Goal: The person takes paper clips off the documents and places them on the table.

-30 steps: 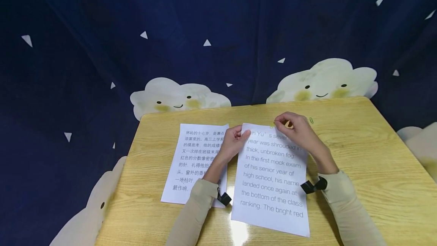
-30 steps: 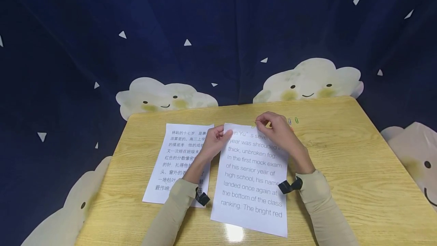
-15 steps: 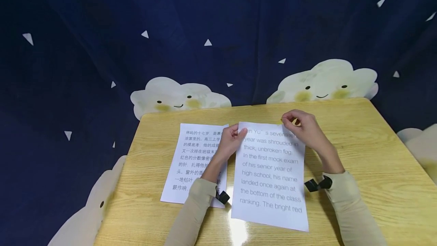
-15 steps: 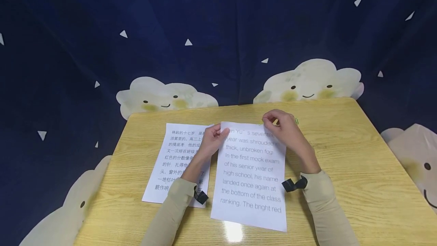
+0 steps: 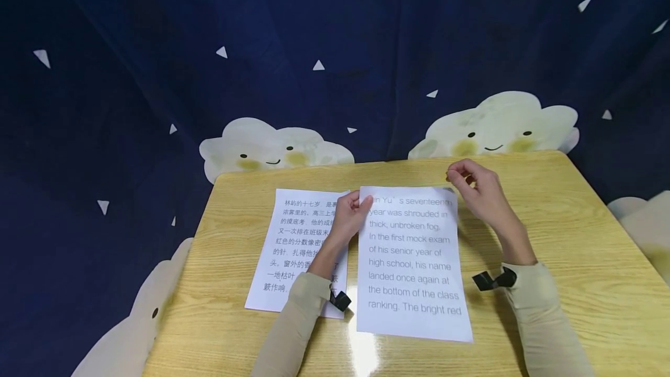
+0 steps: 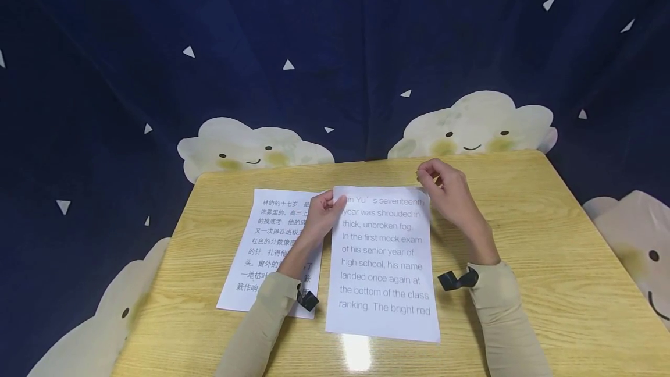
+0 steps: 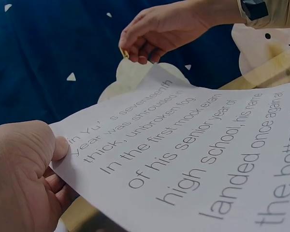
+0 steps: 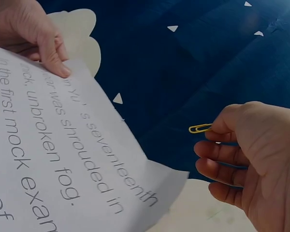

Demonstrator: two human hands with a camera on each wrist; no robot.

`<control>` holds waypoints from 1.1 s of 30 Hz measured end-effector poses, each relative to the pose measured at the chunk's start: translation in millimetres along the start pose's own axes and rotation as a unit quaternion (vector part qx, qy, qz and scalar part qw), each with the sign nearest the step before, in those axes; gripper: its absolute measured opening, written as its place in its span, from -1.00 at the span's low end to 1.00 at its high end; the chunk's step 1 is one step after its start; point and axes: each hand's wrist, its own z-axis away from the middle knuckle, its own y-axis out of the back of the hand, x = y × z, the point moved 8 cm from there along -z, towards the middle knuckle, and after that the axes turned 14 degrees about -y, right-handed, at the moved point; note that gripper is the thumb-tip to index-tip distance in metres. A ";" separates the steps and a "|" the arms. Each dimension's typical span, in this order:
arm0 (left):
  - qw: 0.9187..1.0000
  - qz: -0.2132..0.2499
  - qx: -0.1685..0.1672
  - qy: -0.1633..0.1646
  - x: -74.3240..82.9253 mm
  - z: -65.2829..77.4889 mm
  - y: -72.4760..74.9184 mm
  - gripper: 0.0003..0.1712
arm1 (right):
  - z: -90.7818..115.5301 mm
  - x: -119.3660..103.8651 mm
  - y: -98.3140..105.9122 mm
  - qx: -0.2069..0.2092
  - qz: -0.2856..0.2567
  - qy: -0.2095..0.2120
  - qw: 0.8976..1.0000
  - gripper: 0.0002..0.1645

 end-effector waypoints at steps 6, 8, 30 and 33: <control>0.999 -0.020 0.023 0.030 -14.0 1.6 5.7 -0.73 | -0.4 6.2 5.2 -0.002 -0.003 -0.024 1.000 -0.71; 0.998 -0.022 0.030 0.045 -19.4 2.7 8.2 -0.73 | -0.7 7.5 7.2 -0.007 -0.001 -0.030 1.000 -0.69; 0.997 -0.041 0.054 0.048 -33.3 3.3 19.0 -0.75 | -6.3 48.9 24.0 -0.020 0.107 -0.081 0.991 -0.66; 0.996 -0.038 0.064 0.049 -33.9 3.2 18.7 -0.76 | -5.4 62.8 26.8 -0.021 0.128 -0.092 0.987 -0.67</control>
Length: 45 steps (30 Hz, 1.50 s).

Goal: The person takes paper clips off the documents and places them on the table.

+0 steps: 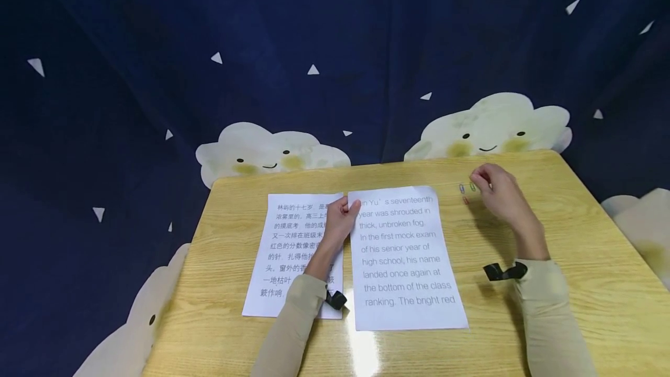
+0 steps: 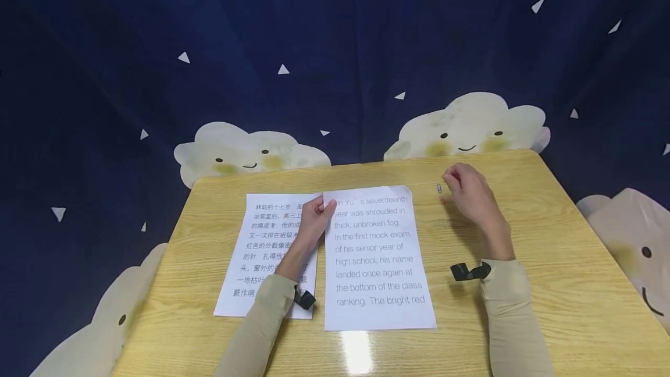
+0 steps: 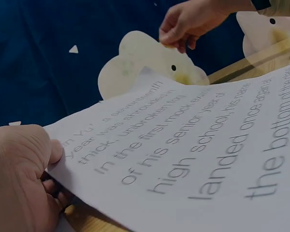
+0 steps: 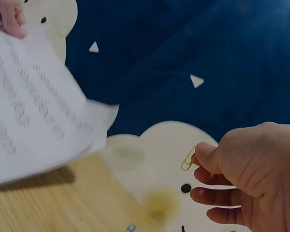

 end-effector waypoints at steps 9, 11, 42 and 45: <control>1.000 -0.009 0.014 -0.009 2.7 1.7 -2.0 -0.71 | -4.4 44.3 -13.8 -0.032 0.035 -0.026 0.999 -0.68; 0.999 -0.010 0.025 -0.018 4.1 1.7 -1.9 -0.71 | -5.7 51.5 -17.3 -0.041 0.039 -0.029 0.998 -0.67; 0.995 -0.004 0.045 -0.085 6.8 0.3 -9.1 -0.51 | -15.1 98.4 -44.8 0.002 0.030 -0.114 0.993 -0.65; 0.994 -0.006 0.049 -0.094 9.2 -0.8 -10.5 -0.51 | -17.5 96.7 -43.9 0.009 0.025 -0.118 0.993 -0.66</control>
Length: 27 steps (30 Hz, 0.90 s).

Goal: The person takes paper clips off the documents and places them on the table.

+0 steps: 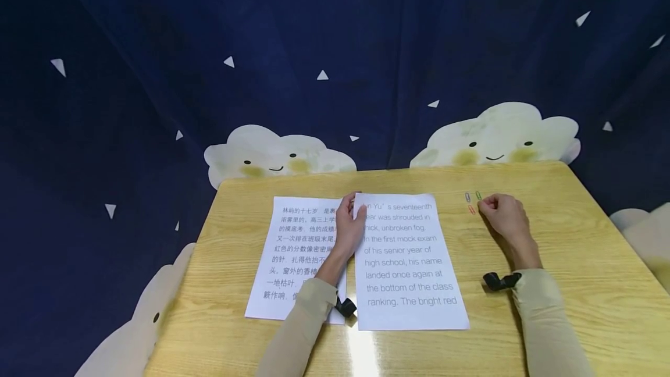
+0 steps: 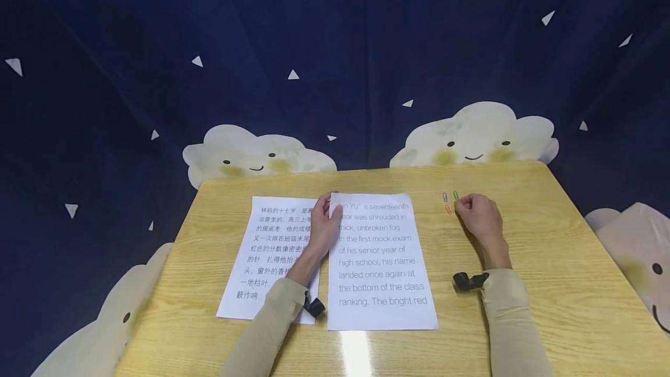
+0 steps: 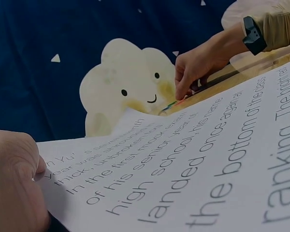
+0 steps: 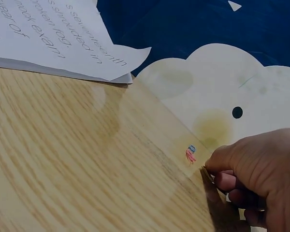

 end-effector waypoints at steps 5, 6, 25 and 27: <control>1.000 0.001 0.009 0.008 -0.7 -0.3 -2.6 -0.50 | -2.4 -1.0 0.7 -0.003 -0.008 -0.004 1.000 -0.63; 1.000 -0.001 0.009 0.005 -0.8 -0.4 -2.2 -0.50 | -2.7 -1.6 1.0 -0.007 -0.011 -0.003 1.000 -0.63; 0.999 -0.015 -0.011 -0.042 25.4 -15.8 11.5 -0.33 | -1.1 -0.9 0.8 -0.057 0.002 -0.016 0.998 -0.64; 0.998 -0.023 -0.012 -0.057 32.5 -19.3 15.4 -0.32 | -2.0 -1.6 2.4 -0.044 0.018 -0.013 0.999 -0.61</control>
